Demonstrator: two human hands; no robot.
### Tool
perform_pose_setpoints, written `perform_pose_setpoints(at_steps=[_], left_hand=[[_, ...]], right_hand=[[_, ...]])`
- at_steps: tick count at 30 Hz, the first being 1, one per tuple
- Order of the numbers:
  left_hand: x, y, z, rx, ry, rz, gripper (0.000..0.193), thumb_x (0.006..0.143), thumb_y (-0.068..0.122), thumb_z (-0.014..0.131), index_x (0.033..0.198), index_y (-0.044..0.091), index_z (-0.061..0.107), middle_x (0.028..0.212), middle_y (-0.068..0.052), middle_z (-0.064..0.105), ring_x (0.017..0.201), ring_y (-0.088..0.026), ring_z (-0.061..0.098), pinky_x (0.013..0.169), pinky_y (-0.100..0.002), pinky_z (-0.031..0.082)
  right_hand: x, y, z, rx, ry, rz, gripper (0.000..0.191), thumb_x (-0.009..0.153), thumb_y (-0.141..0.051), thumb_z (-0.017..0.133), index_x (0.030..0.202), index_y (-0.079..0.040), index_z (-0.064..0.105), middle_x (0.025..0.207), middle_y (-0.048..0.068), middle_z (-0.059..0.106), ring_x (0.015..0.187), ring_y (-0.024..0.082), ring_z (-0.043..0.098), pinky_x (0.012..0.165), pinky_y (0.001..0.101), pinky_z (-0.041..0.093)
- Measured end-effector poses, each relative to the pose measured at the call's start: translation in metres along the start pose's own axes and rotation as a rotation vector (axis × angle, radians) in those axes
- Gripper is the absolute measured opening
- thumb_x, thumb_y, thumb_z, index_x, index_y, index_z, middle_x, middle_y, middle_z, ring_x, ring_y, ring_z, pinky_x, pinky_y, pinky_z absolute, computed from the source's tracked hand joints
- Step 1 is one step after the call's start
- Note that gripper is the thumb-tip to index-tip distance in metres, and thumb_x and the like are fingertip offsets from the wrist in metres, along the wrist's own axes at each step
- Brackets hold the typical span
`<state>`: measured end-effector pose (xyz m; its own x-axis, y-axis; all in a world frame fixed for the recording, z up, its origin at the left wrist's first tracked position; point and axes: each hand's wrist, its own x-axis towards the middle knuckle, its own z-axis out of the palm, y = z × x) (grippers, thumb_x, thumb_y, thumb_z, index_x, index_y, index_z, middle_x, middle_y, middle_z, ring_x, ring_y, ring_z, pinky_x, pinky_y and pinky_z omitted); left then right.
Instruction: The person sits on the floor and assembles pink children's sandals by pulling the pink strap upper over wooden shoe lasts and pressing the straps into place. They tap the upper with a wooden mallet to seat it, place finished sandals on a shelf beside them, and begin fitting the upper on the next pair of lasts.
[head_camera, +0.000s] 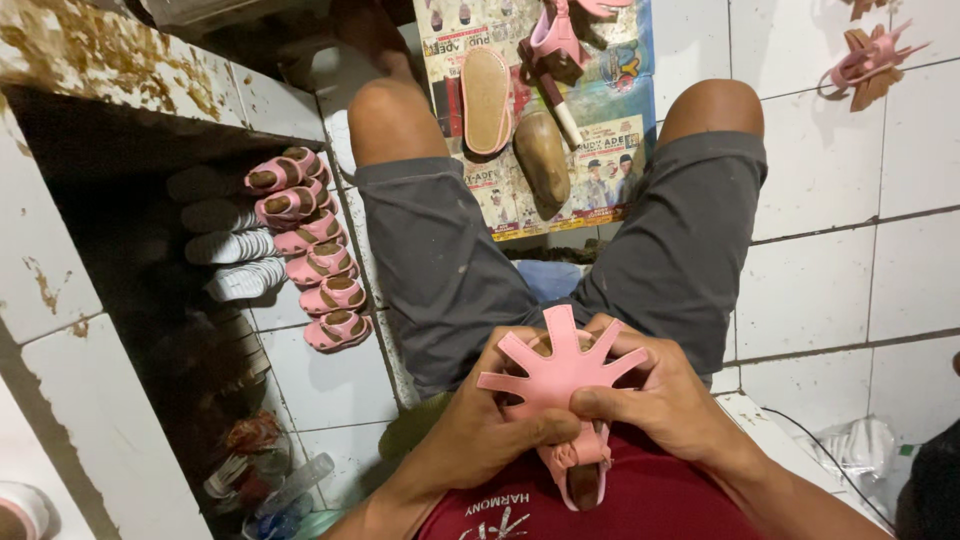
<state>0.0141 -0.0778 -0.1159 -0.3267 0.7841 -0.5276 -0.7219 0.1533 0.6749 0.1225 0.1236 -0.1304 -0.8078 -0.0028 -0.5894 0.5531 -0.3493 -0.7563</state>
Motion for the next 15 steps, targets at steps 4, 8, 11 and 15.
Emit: perform_pose_setpoints(at_steps=[4, 8, 11, 15], left_hand=[[0.001, -0.001, -0.004, -0.041, 0.000, 0.027, 0.054, 0.092, 0.015, 0.078, 0.134, 0.002, 0.047, 0.120, -0.007, 0.062, 0.107, -0.009, 0.062, 0.090, -0.026, 0.055], [0.001, -0.002, -0.009, -0.152, -0.001, -0.085, 0.051, 0.094, 0.015, 0.079, 0.134, 0.003, 0.048, 0.105, -0.013, 0.066, 0.085, -0.018, 0.068, 0.074, -0.032, 0.058], [0.002, -0.001, -0.011, -0.134, -0.010, -0.022, 0.048, 0.092, 0.014, 0.077, 0.129, 0.003, 0.049, 0.112, -0.007, 0.063, 0.100, -0.012, 0.064, 0.084, -0.029, 0.056], [0.002, 0.000, -0.012, -0.073, -0.010, 0.010, 0.046, 0.093, 0.015, 0.077, 0.129, 0.003, 0.049, 0.113, -0.006, 0.062, 0.102, -0.011, 0.062, 0.087, -0.028, 0.055]], right_hand=[[0.001, 0.001, 0.001, -0.006, -0.021, -0.071, 0.031, 0.082, -0.014, 0.079, 0.109, 0.000, 0.072, 0.098, 0.001, 0.062, 0.092, 0.009, 0.062, 0.081, 0.0275, 0.052], [0.002, 0.005, 0.001, 0.115, -0.034, 0.026, 0.030, 0.083, -0.014, 0.076, 0.108, 0.000, 0.068, 0.097, 0.003, 0.066, 0.089, 0.010, 0.063, 0.079, 0.0290, 0.053], [0.003, 0.008, 0.002, 0.137, -0.031, 0.024, 0.030, 0.084, -0.013, 0.076, 0.108, 0.001, 0.067, 0.099, 0.004, 0.066, 0.090, 0.012, 0.063, 0.079, 0.0299, 0.053], [0.003, 0.009, 0.002, 0.118, -0.027, 0.008, 0.031, 0.082, -0.013, 0.076, 0.109, 0.001, 0.068, 0.102, 0.004, 0.065, 0.093, 0.012, 0.063, 0.081, 0.0300, 0.054]])
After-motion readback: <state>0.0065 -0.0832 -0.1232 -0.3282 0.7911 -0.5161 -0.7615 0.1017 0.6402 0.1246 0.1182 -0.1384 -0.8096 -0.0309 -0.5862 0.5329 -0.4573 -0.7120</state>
